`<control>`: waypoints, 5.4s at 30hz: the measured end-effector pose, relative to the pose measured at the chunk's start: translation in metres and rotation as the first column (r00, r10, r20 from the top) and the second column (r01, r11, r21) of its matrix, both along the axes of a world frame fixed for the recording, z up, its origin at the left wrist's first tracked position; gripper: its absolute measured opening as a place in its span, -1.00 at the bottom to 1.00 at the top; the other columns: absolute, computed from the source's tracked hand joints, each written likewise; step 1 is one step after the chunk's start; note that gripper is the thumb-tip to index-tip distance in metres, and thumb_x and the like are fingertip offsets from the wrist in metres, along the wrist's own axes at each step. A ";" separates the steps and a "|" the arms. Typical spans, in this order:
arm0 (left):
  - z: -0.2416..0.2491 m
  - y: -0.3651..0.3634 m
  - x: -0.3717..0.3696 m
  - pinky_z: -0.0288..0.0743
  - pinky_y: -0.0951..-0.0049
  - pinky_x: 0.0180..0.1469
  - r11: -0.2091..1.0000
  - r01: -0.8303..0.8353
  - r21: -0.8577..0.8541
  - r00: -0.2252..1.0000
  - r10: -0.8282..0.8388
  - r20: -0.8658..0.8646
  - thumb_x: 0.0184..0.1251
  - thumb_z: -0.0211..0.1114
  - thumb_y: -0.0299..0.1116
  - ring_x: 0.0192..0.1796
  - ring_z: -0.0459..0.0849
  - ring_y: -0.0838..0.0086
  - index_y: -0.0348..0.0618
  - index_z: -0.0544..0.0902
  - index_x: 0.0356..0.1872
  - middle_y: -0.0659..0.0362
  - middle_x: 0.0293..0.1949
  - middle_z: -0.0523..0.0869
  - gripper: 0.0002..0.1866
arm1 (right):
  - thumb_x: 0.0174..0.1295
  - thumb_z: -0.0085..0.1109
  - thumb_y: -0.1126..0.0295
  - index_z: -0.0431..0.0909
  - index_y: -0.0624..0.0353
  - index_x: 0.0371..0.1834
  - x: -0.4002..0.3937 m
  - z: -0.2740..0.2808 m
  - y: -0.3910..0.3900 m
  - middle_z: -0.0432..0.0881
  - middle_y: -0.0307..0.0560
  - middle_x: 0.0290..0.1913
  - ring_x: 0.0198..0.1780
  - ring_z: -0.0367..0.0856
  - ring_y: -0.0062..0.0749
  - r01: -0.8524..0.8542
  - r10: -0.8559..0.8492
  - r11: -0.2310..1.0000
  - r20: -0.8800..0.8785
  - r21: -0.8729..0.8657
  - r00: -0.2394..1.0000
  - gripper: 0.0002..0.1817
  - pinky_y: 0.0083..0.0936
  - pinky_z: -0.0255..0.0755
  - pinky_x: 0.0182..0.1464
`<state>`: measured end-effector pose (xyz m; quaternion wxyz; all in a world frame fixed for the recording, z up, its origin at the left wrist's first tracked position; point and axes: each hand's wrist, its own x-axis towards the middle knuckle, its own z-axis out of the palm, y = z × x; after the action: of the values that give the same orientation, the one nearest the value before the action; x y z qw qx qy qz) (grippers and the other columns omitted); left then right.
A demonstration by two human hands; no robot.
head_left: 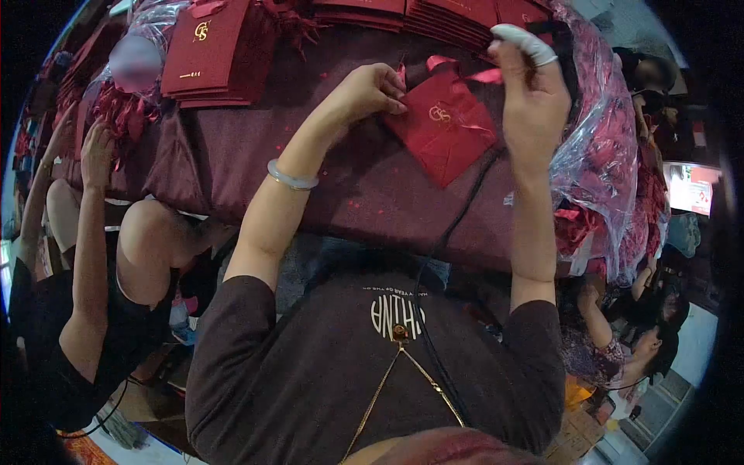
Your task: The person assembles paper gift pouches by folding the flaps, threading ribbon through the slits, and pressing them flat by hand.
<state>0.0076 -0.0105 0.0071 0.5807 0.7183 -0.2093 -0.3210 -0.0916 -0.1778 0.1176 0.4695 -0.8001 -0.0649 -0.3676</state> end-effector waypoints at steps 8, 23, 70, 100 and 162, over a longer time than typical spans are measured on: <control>0.000 0.003 0.002 0.52 0.52 -0.09 0.996 0.004 -0.091 0.998 -0.010 -0.069 -0.07 0.39 -0.66 -0.15 0.65 0.42 -0.39 0.54 -0.17 0.04 -0.24 0.68 -0.64 | 0.15 0.20 0.49 0.60 0.16 -0.13 -0.073 -0.003 0.013 0.62 -0.05 -0.22 -0.23 0.60 -0.16 0.369 -0.487 0.736 -0.065 -0.568 0.871 -0.79 -0.43 0.46 -0.18; 0.009 0.005 0.000 0.51 0.57 -0.12 0.998 0.034 -0.061 0.998 -0.038 -0.057 0.03 0.32 -0.68 -0.18 0.60 0.52 -0.36 0.56 -0.17 0.14 -0.26 0.63 -0.71 | 0.15 0.21 0.46 0.62 0.23 -0.20 -0.019 -0.087 0.015 0.61 -0.02 -0.26 -0.22 0.61 -0.21 -0.034 -0.032 0.973 -0.278 -0.228 0.960 -0.83 -0.44 0.44 -0.16; 0.005 0.002 -0.007 0.49 0.58 -0.12 0.987 0.113 -0.113 0.994 -0.112 0.019 0.04 0.35 -0.61 -0.23 0.61 0.56 -0.36 0.65 -0.16 0.16 -0.32 0.67 -0.73 | 0.21 0.15 0.38 0.52 0.18 -0.30 -0.020 -0.099 0.017 0.52 -0.07 -0.28 -0.31 0.59 -0.11 -0.004 -0.172 0.870 -0.310 -0.493 0.935 -0.89 -0.26 0.46 -0.37; -0.001 -0.004 -0.007 0.39 0.65 -0.02 0.969 0.060 -0.241 0.978 -0.106 -0.181 0.17 0.21 -0.59 -0.15 0.54 0.64 -0.33 0.54 -0.07 0.25 -0.20 0.61 -0.73 | 0.10 0.27 0.50 0.60 0.25 -0.20 -0.026 -0.083 -0.007 0.66 -0.10 -0.33 -0.30 0.63 -0.46 0.119 -0.100 0.992 -0.321 0.040 0.942 -0.81 -0.56 0.45 -0.19; 0.026 -0.007 -0.028 0.47 0.56 -0.09 0.994 0.087 -0.072 0.993 -0.093 -0.078 0.18 0.11 -0.67 -0.16 0.60 0.56 -0.39 0.57 0.02 0.14 -0.18 0.67 -0.65 | 0.14 0.20 0.44 0.63 0.24 -0.30 -0.024 -0.084 -0.001 0.64 -0.02 -0.28 -0.23 0.63 -0.14 0.036 -0.133 0.974 -0.435 -0.225 0.890 -0.88 -0.37 0.44 -0.15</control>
<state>-0.0207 -0.0178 0.0332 0.5980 0.6741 -0.2285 -0.3684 -0.1155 -0.1788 0.0338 0.3677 -0.9105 0.0412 -0.1849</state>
